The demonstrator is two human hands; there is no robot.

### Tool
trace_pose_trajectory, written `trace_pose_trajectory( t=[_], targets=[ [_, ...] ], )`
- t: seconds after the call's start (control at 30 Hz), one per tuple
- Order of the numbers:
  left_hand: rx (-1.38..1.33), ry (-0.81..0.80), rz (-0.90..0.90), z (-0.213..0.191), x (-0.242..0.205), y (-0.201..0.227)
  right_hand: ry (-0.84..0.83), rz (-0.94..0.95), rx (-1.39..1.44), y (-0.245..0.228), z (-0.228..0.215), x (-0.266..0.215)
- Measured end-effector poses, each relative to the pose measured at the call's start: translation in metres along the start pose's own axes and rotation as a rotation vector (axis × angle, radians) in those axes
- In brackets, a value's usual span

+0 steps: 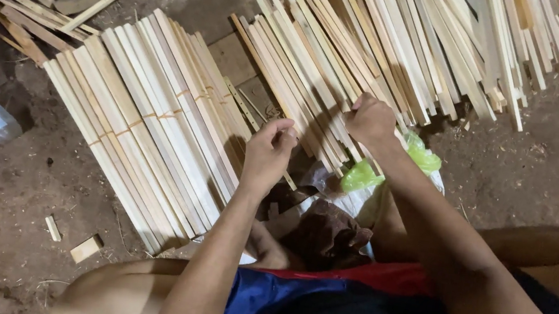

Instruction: The person is organizing and binding thin wooden slats into bundles using rubber bands.

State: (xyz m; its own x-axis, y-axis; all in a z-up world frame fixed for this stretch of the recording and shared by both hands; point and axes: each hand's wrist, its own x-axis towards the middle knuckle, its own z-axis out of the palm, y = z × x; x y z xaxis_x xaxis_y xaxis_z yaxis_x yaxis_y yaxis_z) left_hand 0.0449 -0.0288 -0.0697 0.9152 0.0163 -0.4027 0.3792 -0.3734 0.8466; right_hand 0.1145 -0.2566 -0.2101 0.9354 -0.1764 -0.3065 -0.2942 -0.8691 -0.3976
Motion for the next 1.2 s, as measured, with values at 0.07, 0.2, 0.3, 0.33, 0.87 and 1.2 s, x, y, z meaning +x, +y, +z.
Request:
trace_pose_trajectory(
  t=[0.07,0.2,0.3,0.33,0.87,1.2],
  targets=[
    [-0.004,0.007,0.010,-0.002,0.001,-0.002,-0.010,0.014,0.024,0.000,0.001,0.003],
    [-0.010,0.023,0.015,-0.005,-0.002,-0.004,-0.095,0.035,0.104,0.000,-0.005,-0.004],
    [-0.065,0.014,0.073,-0.011,0.001,-0.008,-0.194,-0.015,0.430,-0.017,-0.035,-0.014],
    [-0.068,0.016,0.072,-0.016,0.001,0.000,-0.195,-0.017,0.427,-0.037,-0.054,-0.028],
    [-0.413,0.179,0.017,-0.065,-0.021,0.041,0.032,-0.208,0.224,-0.026,-0.025,-0.007],
    [-0.371,0.117,0.084,-0.049,-0.008,0.021,0.059,0.075,-0.128,0.010,0.012,0.013]
  ],
)
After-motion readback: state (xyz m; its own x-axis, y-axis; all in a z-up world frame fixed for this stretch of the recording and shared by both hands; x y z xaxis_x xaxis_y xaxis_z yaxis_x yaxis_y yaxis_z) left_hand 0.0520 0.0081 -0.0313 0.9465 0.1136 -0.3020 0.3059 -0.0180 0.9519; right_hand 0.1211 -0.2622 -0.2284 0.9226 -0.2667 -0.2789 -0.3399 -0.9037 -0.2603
